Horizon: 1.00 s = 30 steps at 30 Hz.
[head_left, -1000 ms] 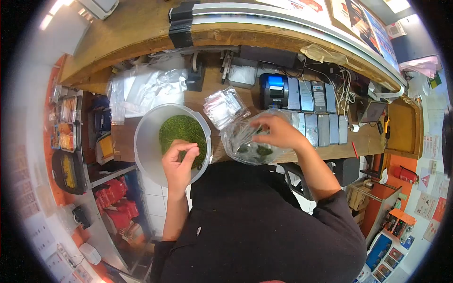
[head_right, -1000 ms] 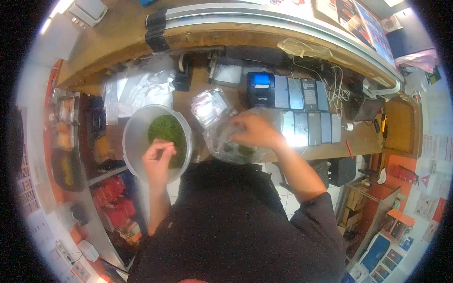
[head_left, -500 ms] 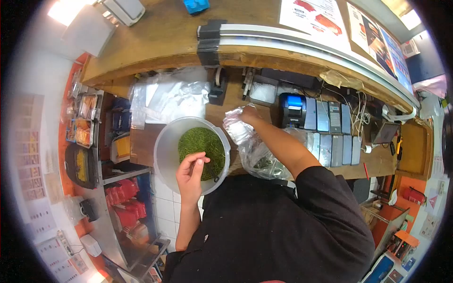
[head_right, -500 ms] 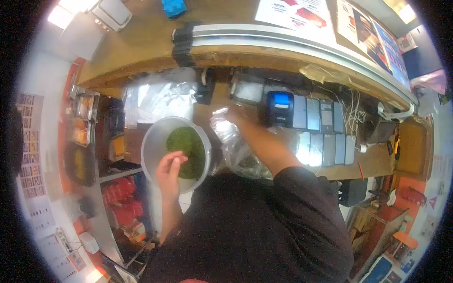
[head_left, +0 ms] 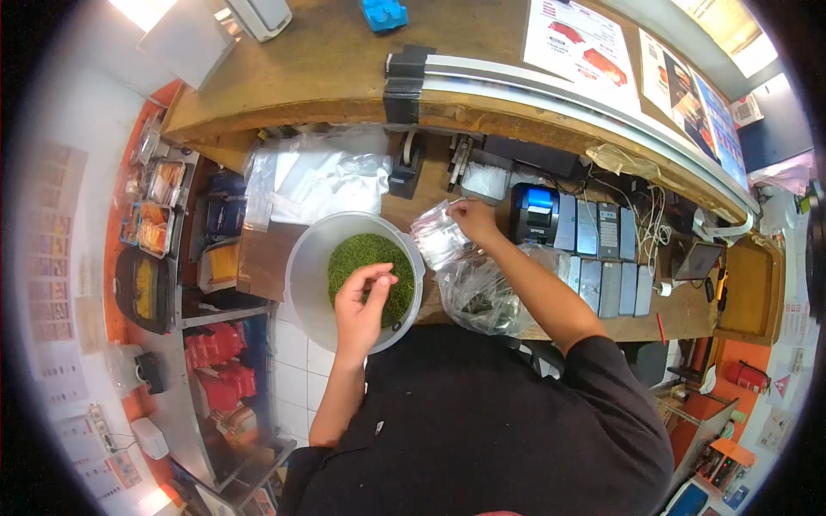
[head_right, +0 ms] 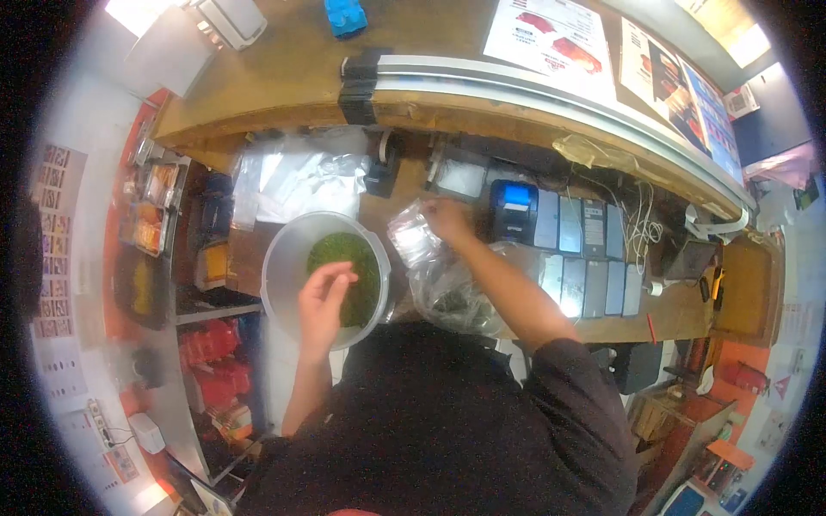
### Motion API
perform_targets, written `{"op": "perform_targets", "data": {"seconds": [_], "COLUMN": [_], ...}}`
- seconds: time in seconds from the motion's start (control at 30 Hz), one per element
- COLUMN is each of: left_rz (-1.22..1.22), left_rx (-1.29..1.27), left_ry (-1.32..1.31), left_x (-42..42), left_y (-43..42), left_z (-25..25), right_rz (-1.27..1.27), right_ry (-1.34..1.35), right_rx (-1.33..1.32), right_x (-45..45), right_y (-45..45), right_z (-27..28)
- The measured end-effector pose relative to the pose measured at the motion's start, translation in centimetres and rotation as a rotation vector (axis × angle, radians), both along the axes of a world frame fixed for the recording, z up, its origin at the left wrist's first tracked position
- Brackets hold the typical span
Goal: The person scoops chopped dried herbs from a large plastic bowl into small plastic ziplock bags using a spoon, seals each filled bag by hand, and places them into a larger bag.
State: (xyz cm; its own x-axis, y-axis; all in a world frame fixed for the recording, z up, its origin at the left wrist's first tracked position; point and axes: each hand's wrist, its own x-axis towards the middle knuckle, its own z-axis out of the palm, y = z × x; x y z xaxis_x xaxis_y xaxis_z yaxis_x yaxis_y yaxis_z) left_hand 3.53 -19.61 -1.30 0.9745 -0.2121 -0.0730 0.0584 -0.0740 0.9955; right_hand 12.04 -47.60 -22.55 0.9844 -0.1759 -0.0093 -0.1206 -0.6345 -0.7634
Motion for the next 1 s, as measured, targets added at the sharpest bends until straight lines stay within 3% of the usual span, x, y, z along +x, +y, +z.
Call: {"op": "perform_targets", "data": {"seconds": [0.03,0.07,0.17,0.2,0.27,0.3,0.4,0.5,0.67,0.77,0.83,0.87,0.93,1.0], "left_rz": [-0.039,-0.025,0.031,0.041,-0.161,-0.213,-0.064,-0.070,-0.139,-0.059,0.002,0.033,0.065,0.018], "left_rx": [0.078,0.075,0.274,0.278,0.232,0.255,0.253,0.061,0.047,0.084,0.099,0.082,0.064,0.083], "left_ry": [-0.132,-0.137,-0.374,-0.375,-0.158,-0.200,-0.320,-0.130,-0.174,-0.250,-0.287,-0.302,-0.316,-0.394], "left_x": [0.5,0.8,1.4,1.7,2.0,2.3,1.8,1.8,1.3,0.6,0.1,-0.1,-0.1,-0.1], "left_y": [-0.2,-0.8,-3.4,-3.3,-3.1,-2.8,-3.1,-2.3,-0.8,-0.8,-1.1,-1.3,-1.3,-1.2], "left_z": [-0.9,-0.1,2.1,2.1,1.6,1.5,2.3,2.2,1.8,2.1,2.1,1.9,1.7,1.6], "right_rz": [0.013,0.027,0.194,0.287,0.379,0.405,0.444,0.483,0.437,0.251,-0.113,-0.110,0.086,0.133], "right_ry": [0.074,0.069,-0.121,-0.118,-0.121,-0.106,-0.130,-0.216,-0.232,-0.305,-0.516,-0.515,-0.211,-0.176], "right_rx": [0.179,0.175,0.377,0.407,0.436,0.448,0.472,0.482,0.509,0.486,0.497,0.497,0.659,0.665], "right_x": [-1.0,-1.9,-4.0,-4.8,-5.9,-6.3,-6.8,-7.0,-7.6,-8.2,-9.1,-9.7,-10.7,-11.3], "right_y": [0.4,0.7,1.6,2.0,2.7,3.0,3.4,3.7,5.5,7.4,9.0,9.5,10.4,11.0], "right_z": [5.0,8.0,14.8,17.2,20.7,22.0,22.9,22.7,23.0,21.7,20.9,20.9,21.1,21.8]}}
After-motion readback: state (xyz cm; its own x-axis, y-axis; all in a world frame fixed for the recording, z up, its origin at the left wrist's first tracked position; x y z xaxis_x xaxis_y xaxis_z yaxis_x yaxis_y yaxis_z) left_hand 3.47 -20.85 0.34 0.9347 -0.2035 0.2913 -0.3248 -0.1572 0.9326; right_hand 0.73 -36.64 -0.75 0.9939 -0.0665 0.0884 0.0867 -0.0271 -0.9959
